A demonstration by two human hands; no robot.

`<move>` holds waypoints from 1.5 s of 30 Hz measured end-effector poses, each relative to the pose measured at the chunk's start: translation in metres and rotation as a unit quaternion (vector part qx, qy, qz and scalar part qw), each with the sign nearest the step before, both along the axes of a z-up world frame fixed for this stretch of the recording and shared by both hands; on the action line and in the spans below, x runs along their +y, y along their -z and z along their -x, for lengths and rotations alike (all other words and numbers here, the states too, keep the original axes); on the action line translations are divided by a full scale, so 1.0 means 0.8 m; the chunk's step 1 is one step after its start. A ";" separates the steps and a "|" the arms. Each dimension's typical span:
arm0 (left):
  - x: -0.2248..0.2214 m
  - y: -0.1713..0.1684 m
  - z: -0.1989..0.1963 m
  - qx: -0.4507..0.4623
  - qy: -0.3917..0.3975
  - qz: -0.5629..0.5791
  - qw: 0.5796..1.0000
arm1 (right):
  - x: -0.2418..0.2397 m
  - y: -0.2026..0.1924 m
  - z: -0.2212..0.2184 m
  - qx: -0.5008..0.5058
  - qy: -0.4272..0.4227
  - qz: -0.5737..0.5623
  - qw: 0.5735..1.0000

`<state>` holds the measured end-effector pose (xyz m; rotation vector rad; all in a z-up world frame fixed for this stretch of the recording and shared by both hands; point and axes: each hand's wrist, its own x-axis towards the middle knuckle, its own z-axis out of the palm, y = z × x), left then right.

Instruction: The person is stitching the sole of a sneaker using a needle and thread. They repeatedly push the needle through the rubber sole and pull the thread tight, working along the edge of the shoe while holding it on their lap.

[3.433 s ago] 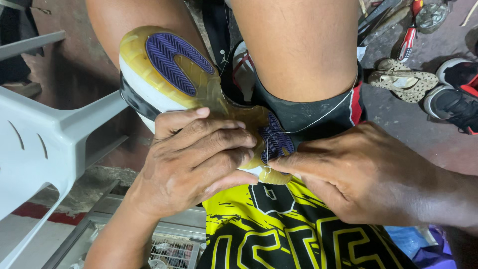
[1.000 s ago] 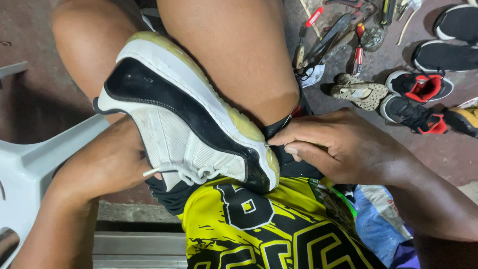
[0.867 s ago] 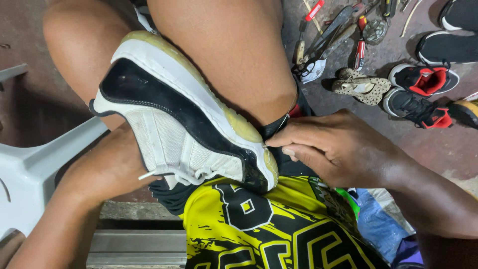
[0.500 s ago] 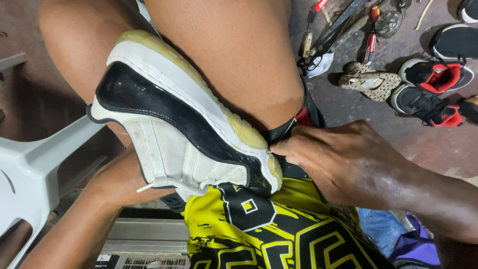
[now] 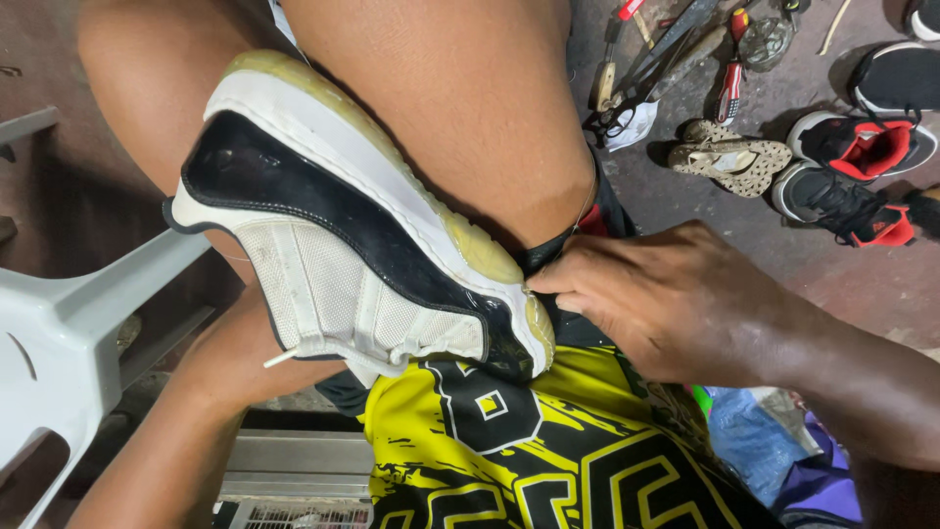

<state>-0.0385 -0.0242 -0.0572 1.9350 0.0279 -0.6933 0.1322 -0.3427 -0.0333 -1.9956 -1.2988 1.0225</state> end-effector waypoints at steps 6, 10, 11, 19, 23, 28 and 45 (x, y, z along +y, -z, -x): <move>-0.017 -0.049 -0.014 0.043 0.074 -0.297 0.951 | 0.007 -0.001 -0.013 0.092 0.056 0.054 0.993; -0.009 -0.065 -0.005 -0.106 0.000 -0.284 0.953 | 0.018 -0.029 -0.014 -0.061 0.058 0.045 0.995; -0.003 -0.070 -0.001 -0.116 -0.058 -0.255 0.958 | 0.018 -0.047 -0.012 -0.117 0.073 0.003 0.990; 0.009 -0.056 0.027 -0.154 -0.408 0.161 0.886 | 0.119 -0.075 0.040 -0.166 -0.093 -0.246 0.950; -0.002 -0.023 0.041 -0.065 -0.489 0.451 0.744 | 0.163 -0.074 0.076 -0.274 -0.175 -0.153 0.933; -0.010 -0.032 0.031 0.034 -0.475 0.330 0.815 | 0.155 -0.077 0.087 -0.302 -0.174 -0.181 0.919; -0.024 -0.038 -0.035 -0.105 -0.085 -0.083 0.987 | 0.042 -0.047 -0.001 -0.126 0.042 -0.081 0.988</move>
